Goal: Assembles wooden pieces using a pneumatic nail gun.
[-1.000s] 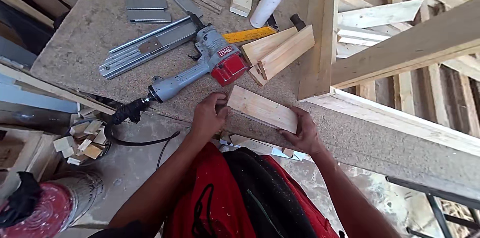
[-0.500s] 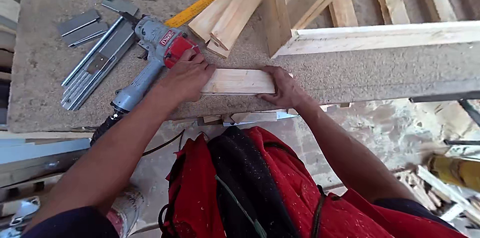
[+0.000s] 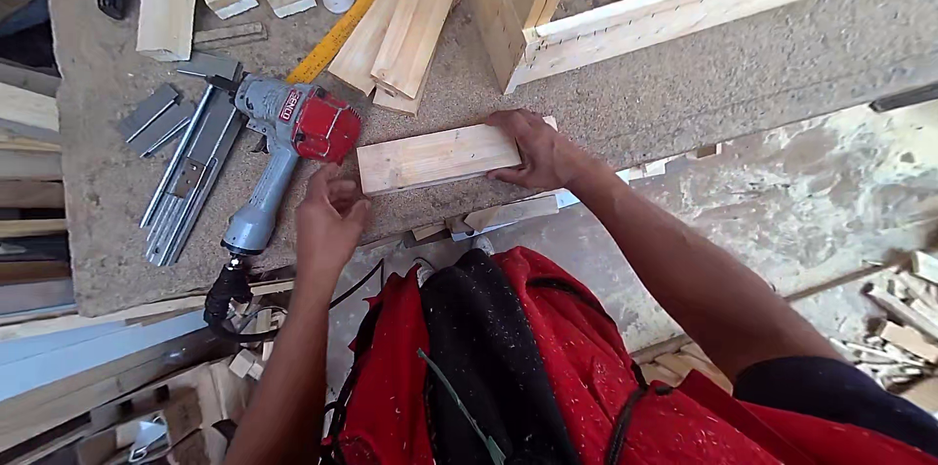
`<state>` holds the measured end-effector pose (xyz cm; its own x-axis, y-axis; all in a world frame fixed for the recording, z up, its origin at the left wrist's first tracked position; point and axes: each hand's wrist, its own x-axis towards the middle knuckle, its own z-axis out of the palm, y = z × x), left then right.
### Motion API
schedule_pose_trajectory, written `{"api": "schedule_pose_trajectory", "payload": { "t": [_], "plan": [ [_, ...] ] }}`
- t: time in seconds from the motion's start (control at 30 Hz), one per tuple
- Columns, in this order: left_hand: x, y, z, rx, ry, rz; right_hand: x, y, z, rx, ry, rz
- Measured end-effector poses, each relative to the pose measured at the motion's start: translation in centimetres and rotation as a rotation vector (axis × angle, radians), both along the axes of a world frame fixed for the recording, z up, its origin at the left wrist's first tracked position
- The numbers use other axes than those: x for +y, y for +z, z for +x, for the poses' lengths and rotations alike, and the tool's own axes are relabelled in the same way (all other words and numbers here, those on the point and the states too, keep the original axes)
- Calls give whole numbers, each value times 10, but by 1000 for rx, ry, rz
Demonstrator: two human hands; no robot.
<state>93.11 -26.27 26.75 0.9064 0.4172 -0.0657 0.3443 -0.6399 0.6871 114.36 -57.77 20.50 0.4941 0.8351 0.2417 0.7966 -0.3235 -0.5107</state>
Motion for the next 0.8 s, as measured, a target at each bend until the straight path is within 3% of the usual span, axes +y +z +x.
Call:
{"api": "schedule_pose_trajectory", "payload": {
  "t": [0.07, 0.2, 0.57, 0.63, 0.7, 0.8],
  "plan": [
    [-12, -21, -9, -42, 139, -175, 0, 0, 0, -2, 16, 4],
    [-28, -40, -13, -183, 223, -194, 0, 1, 1, 2, 13, 4],
    [-24, -51, -13, -195, 150, -111, 1, -2, 2, -25, 5, 21],
    [-14, -37, -18, -134, 30, -8, 1, -3, 1, -26, 7, 17],
    [5, -10, -25, -116, -32, 270, 1, -2, 3, -28, 8, 17],
    [47, 13, -24, 13, 70, 535, 0, -3, 3, -29, 5, 26]
  ]
}}
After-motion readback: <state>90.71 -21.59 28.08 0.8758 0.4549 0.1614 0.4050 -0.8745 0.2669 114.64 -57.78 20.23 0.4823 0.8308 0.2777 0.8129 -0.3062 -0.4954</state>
